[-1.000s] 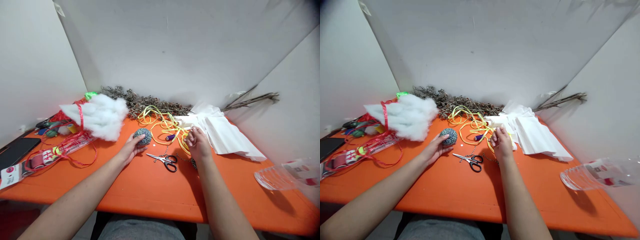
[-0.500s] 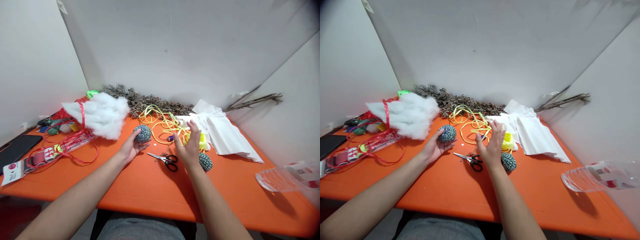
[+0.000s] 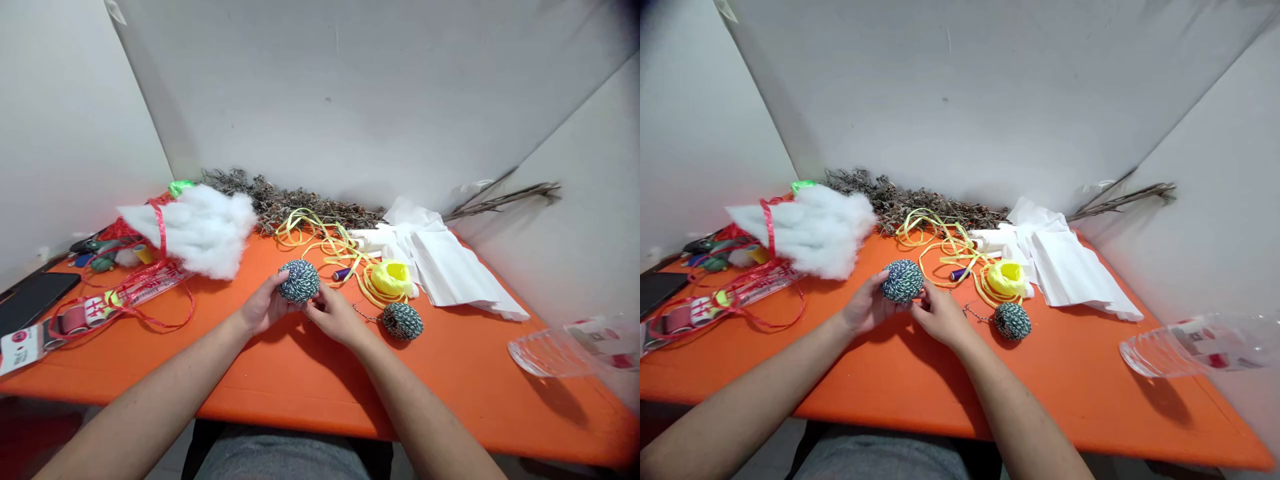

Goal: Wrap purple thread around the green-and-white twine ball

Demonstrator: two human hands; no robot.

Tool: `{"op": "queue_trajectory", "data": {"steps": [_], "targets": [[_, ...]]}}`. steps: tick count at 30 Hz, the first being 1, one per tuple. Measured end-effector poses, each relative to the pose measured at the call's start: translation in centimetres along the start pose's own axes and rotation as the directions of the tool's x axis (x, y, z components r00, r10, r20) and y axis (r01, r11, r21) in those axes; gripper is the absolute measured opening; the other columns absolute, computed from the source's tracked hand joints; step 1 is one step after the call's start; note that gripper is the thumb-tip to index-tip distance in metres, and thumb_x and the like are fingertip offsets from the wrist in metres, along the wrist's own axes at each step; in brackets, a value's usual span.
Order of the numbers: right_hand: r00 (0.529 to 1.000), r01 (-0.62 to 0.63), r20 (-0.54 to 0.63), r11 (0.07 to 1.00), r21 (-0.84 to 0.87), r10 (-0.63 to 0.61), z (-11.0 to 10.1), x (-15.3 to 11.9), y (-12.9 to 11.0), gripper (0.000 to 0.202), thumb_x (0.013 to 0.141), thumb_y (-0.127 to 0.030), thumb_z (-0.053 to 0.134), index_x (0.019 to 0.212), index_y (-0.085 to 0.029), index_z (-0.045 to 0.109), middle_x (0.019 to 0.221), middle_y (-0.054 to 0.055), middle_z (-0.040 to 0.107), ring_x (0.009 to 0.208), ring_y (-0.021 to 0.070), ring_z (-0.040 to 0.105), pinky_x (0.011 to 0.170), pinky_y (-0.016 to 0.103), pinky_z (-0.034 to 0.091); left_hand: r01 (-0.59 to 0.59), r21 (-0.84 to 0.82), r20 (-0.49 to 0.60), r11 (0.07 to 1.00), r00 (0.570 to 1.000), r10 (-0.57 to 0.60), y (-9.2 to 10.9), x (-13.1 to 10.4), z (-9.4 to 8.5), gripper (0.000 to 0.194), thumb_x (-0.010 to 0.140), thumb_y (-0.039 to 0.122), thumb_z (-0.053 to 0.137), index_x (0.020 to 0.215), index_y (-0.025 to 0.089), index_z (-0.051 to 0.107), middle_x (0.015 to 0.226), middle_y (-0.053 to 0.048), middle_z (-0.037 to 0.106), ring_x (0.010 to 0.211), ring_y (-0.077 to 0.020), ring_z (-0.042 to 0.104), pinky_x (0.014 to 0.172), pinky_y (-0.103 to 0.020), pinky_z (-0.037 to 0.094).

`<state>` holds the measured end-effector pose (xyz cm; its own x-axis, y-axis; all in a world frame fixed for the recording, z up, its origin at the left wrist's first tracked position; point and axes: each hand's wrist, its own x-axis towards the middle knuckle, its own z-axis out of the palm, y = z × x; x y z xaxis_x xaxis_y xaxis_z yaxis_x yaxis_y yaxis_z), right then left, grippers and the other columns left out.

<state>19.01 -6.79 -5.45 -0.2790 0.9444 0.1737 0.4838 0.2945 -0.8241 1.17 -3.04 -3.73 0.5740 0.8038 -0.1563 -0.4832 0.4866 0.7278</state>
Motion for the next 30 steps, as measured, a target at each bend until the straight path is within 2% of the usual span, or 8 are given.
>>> {"op": "queue_trajectory", "data": {"steps": [2,6,10,13,20,26,30], "targets": [[1.0,-0.001,0.016,1.0,0.006,0.001,-1.0,0.0,-0.1,0.024,0.095,-0.031,0.056,0.111,-0.018,0.069,0.081,0.003,0.07,0.066,0.0176,0.061,0.064,0.028,0.05,0.002,0.01,-0.005,1.0,1.0,-0.002,0.0,0.0,-0.2,0.041,0.085,0.04,0.065,0.114,0.012,0.067,0.107,-0.016,0.078,0.1,-0.0307,0.074,0.084,-0.041,0.061],[1.0,-0.018,0.013,0.999,0.038,0.017,-3.1,0.0,-0.1,0.032,0.097,-0.043,0.054,0.094,-0.018,0.074,0.076,0.003,0.07,0.064,0.0178,0.059,0.059,0.028,0.046,0.03,0.03,-0.021,0.999,0.999,-0.03,0.2,0.2,-0.5,0.039,0.089,0.04,0.058,0.114,0.011,0.067,0.107,-0.018,0.078,0.095,-0.0307,0.075,0.077,-0.04,0.063],[0.991,-0.016,-0.13,0.997,0.077,0.026,-4.4,0.2,0.1,0.04,0.095,-0.053,0.055,0.084,-0.017,0.07,0.077,0.005,0.068,0.073,0.0205,0.061,0.067,0.03,0.046,0.07,0.04,-0.051,0.997,0.996,-0.068,0.5,0.3,-0.6,0.042,0.09,0.043,0.056,0.114,0.01,0.067,0.109,-0.019,0.077,0.089,-0.031,0.077,0.07,-0.038,0.064],[0.963,-0.012,-0.265,0.992,0.122,0.044,-4.6,0.4,0.4,0.043,0.093,-0.058,0.055,0.081,-0.019,0.066,0.072,0.003,0.063,0.07,0.0194,0.058,0.065,0.03,0.045,0.069,0.041,-0.082,0.997,0.994,-0.065,0.7,0.4,-0.6,0.043,0.09,0.043,0.056,0.117,0.011,0.066,0.11,-0.019,0.077,0.088,-0.0298,0.078,0.068,-0.036,0.064],[0.868,0.018,-0.482,0.963,0.269,0.118,-4.9,0.7,1.0,0.046,0.088,-0.064,0.061,0.079,-0.02,0.065,0.057,-0.002,0.053,0.05,0.0132,0.044,0.047,0.025,0.032,0.087,0.049,-0.129,0.995,0.988,-0.08,0.7,0.5,-0.4,0.036,0.091,0.037,0.055,0.114,0.012,0.065,0.102,-0.015,0.079,0.08,-0.0267,0.078,0.06,-0.031,0.064],[0.747,0.089,-0.632,0.912,0.401,0.205,-5.7,0.6,1.2,0.043,0.087,-0.063,0.064,0.087,-0.02,0.063,0.046,-0.012,0.031,0.038,0.008,0.022,0.04,0.022,0.017,0.105,0.075,-0.157,0.992,0.983,-0.093,0.5,0.5,-0.5,0.031,0.087,0.032,0.062,0.11,0.013,0.067,0.098,-0.014,0.079,0.077,-0.0253,0.078,0.056,-0.03,0.063],[0.669,0.15,-0.701,0.878,0.454,0.248,-6.6,0.6,1.5,0.043,0.086,-0.063,0.065,0.088,-0.02,0.061,0.046,-0.014,0.024,0.038,0.0071,0.016,0.038,0.022,0.013,0.109,0.094,-0.16,0.99,0.983,-0.093,0.4,0.6,-0.7,0.03,0.085,0.031,0.066,0.109,0.014,0.068,0.098,-0.014,0.079,0.078,-0.0247,0.077,0.057,-0.031,0.063]]}}
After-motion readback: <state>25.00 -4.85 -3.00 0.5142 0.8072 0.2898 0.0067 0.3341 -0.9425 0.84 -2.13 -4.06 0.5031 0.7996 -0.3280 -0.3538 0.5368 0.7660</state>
